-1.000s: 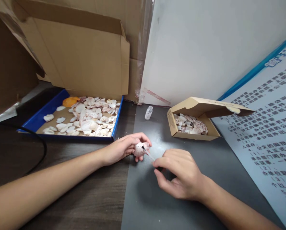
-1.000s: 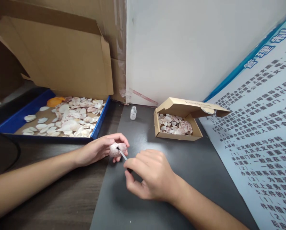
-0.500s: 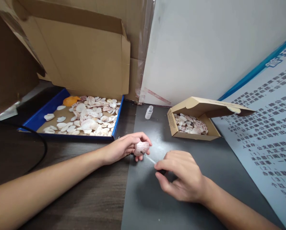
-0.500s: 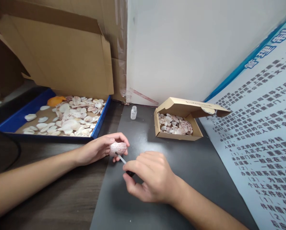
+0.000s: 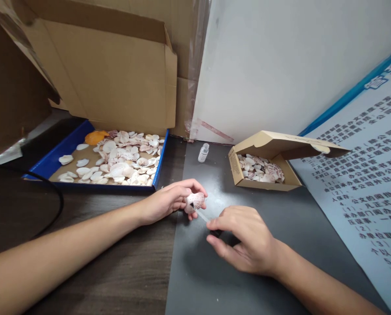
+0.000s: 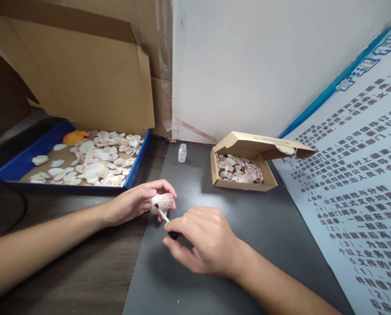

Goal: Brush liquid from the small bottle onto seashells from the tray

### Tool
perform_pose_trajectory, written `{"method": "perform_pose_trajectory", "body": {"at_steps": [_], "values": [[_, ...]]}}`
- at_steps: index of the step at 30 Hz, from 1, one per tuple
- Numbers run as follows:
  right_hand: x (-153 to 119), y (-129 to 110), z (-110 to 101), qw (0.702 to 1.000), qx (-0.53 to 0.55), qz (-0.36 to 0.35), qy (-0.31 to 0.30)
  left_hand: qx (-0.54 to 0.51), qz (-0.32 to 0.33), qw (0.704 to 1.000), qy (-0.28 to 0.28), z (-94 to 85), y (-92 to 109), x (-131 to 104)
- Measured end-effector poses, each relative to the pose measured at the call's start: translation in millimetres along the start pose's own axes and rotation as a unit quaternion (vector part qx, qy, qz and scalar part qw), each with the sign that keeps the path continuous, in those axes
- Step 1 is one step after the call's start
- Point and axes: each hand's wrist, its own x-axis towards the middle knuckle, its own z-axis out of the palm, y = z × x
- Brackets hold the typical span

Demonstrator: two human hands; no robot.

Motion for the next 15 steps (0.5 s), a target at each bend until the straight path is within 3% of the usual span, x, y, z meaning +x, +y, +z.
{"method": "perform_pose_trajectory", "body": {"at_steps": [15], "values": [[0.2,-0.4,0.3,1.0,-0.003,0.001,-0.01,-0.011,-0.003,1.0,-0.012,-3.9,-1.3,3.1]]}}
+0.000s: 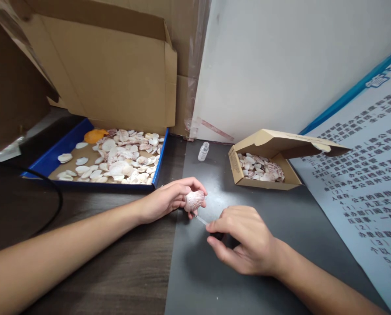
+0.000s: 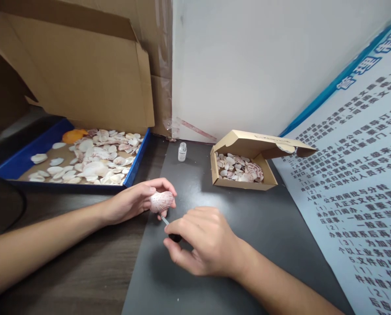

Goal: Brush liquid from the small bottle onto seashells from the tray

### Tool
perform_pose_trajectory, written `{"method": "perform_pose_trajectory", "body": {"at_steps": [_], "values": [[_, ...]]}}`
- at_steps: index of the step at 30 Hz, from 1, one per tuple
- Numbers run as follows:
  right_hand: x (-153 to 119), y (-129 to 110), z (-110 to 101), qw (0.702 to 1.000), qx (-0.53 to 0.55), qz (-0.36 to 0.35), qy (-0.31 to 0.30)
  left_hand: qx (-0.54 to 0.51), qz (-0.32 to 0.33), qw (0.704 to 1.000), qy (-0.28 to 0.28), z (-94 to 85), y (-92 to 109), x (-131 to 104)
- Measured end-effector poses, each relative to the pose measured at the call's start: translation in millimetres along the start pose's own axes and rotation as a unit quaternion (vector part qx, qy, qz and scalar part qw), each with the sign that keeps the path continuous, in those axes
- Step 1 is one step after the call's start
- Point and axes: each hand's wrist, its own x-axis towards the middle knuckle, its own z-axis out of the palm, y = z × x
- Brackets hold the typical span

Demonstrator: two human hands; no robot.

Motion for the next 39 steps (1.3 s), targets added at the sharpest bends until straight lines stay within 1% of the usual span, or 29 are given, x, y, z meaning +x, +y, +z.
{"method": "perform_pose_trajectory", "body": {"at_steps": [4,10,15,21,26,33,39], "values": [[-1.5,2.4,0.1,1.0,0.019,-0.001,0.019,0.01,-0.003,1.0,0.013,3.3,2.8,-2.0],[0.4,1.2,1.3,1.0,0.021,0.015,0.01,0.007,-0.007,1.0,0.015,5.5,3.7,-1.6],[-1.7,2.3,0.9,1.0,0.02,-0.001,0.024,0.001,-0.006,1.0,0.014,3.9,2.2,-1.8],[0.6,0.9,0.0,1.0,0.003,0.021,0.0,0.001,-0.005,1.0,0.014,4.0,2.3,-2.3],[-1.1,1.0,0.0,1.0,0.005,0.008,0.013,0.001,-0.006,1.0,0.015,4.4,2.8,-2.9],[-2.2,3.3,3.3,0.999,-0.01,0.034,-0.008,-0.027,-0.003,1.0,0.012,1.1,1.3,-2.5],[-1.9,3.5,2.3,1.0,0.004,0.006,0.012,-0.047,-0.002,0.999,0.009,-0.8,-1.0,-1.7]]}}
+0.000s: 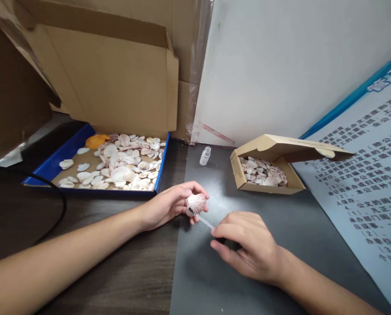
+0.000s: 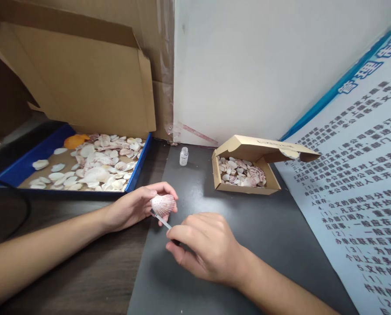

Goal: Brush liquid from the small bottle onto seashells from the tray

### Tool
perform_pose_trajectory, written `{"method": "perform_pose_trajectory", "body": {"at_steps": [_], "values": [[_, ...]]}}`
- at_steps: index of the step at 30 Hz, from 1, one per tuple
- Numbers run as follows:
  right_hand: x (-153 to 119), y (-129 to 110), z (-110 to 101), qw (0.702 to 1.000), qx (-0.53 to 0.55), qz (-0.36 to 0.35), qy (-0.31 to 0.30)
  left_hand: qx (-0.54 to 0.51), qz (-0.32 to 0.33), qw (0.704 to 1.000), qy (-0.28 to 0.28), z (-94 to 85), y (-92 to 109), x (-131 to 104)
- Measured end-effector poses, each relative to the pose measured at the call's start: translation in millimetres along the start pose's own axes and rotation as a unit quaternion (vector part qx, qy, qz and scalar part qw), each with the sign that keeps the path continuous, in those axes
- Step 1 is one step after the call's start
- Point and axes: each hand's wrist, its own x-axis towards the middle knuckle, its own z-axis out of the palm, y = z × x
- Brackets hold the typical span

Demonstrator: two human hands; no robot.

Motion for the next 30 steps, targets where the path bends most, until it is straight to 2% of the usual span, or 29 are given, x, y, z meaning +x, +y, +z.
{"method": "perform_pose_trajectory", "body": {"at_steps": [10,17,25,30], "values": [[-3.4,3.0,0.7,1.0,0.002,0.01,0.008,0.014,0.007,1.0,-0.009,0.6,2.0,0.1],[-1.9,-1.7,0.2,1.0,-0.002,0.023,-0.015,0.01,0.007,1.0,-0.005,1.5,1.8,0.3],[-2.3,-1.7,-0.1,1.0,0.002,0.004,0.002,0.015,0.005,1.0,-0.007,0.4,0.6,-0.8],[-1.2,0.0,0.8,0.998,-0.031,0.039,0.022,0.027,0.002,1.0,-0.007,0.1,0.6,-1.3]]}}
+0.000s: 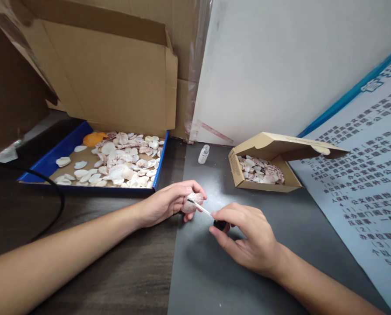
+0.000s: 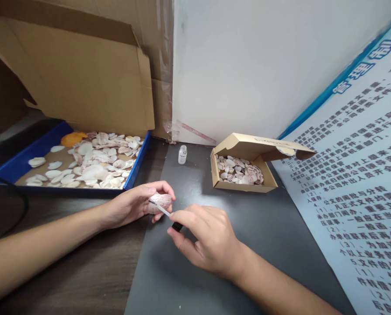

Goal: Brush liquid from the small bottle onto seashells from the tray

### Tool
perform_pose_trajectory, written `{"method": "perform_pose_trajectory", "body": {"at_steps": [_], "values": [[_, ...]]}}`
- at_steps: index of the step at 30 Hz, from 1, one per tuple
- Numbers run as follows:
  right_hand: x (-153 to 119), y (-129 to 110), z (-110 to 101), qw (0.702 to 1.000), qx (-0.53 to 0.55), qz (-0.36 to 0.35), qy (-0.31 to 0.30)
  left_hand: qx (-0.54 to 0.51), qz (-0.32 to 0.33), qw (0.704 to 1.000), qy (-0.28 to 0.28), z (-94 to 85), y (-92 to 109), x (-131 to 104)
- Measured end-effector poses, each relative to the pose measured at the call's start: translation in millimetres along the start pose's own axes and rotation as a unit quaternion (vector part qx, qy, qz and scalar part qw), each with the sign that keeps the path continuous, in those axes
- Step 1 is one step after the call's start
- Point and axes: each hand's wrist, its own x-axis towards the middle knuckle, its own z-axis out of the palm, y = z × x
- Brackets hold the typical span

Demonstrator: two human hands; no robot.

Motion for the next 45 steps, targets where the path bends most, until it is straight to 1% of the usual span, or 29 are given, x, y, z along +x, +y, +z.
{"method": "perform_pose_trajectory", "body": {"at_steps": [6,11,16,22,26,33,35,39,41,45], "values": [[0.1,-0.7,-0.4,1.0,-0.015,0.023,0.008,-0.005,0.005,1.0,-0.005,-2.5,-2.2,0.7],[0.8,-2.9,-2.3,1.0,-0.002,0.008,-0.004,-0.005,0.005,1.0,-0.004,-0.6,-0.1,0.6],[1.0,-2.9,-2.4,1.0,0.015,-0.002,0.021,0.0,0.007,1.0,-0.007,-0.2,1.2,0.4],[1.7,-1.3,-1.1,1.0,0.008,0.008,-0.004,-0.009,0.018,1.0,-0.017,-1.4,-1.0,0.7],[2.5,-2.1,-2.1,1.0,0.025,0.0,0.011,-0.01,0.013,1.0,-0.012,-1.1,-0.7,0.5],[5.3,-1.7,-6.2,0.998,-0.014,0.045,0.033,-0.008,0.026,1.0,-0.015,-0.1,-0.1,0.6],[5.1,-1.7,-7.3,0.998,-0.015,0.048,0.039,-0.01,0.027,0.999,-0.013,0.4,0.1,0.7],[3.6,-1.3,-6.3,1.0,0.011,0.018,0.007,-0.016,0.027,0.999,-0.013,0.7,0.5,0.8],[4.0,-1.2,-6.2,1.0,-0.013,0.026,0.005,-0.015,0.027,0.999,-0.013,0.6,0.5,0.7],[6.6,-1.6,-9.6,0.996,-0.058,0.054,0.034,-0.012,0.022,1.0,-0.008,0.6,0.6,0.3]]}}
